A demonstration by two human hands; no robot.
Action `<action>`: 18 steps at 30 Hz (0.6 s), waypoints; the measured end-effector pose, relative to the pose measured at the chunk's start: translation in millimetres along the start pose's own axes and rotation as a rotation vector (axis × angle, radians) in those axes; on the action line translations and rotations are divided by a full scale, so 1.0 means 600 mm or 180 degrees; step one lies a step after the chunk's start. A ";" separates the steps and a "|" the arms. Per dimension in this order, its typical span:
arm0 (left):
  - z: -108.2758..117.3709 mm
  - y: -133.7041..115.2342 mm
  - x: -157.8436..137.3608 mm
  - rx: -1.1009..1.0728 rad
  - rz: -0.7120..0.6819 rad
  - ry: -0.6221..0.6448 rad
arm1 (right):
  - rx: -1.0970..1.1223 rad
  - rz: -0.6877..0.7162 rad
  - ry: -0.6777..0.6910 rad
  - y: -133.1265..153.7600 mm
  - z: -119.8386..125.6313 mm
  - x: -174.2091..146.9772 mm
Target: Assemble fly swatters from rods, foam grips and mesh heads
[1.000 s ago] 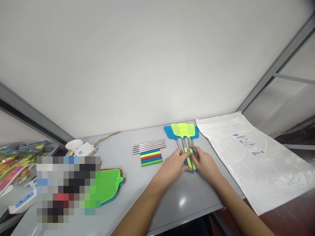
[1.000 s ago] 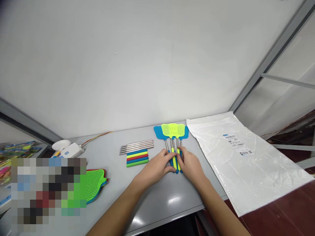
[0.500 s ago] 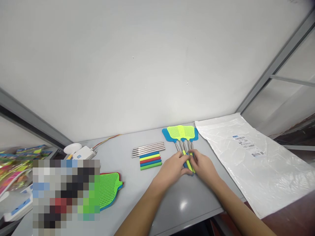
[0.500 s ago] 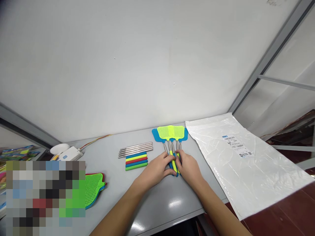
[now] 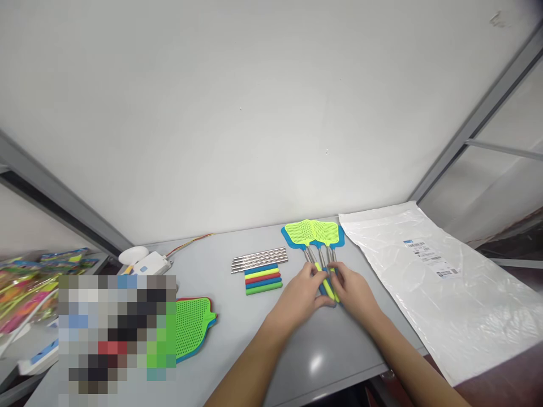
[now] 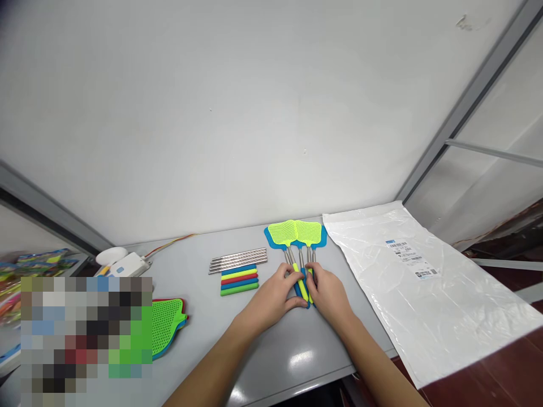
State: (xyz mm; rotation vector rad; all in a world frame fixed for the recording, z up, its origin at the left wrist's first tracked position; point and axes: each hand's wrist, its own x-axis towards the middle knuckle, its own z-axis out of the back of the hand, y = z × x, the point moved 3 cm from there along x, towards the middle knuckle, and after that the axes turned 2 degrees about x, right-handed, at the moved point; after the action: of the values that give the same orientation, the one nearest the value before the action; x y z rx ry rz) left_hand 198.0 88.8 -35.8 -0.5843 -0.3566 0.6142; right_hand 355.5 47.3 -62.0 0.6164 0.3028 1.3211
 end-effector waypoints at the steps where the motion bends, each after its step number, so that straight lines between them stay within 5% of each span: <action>1: 0.000 -0.001 -0.001 0.0008 -0.0013 -0.0006 | 0.0007 0.0002 0.0001 0.000 0.000 0.000; 18: 0.006 -0.011 -0.008 0.0073 -0.0193 -0.0100 | 0.0101 0.0056 -0.0028 0.001 0.002 -0.003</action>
State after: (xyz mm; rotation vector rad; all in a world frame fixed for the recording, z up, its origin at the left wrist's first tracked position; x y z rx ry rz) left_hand 195.6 82.5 -29.7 -0.5405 -0.3950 0.5689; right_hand 355.0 45.6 -60.8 0.6525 0.3123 1.3321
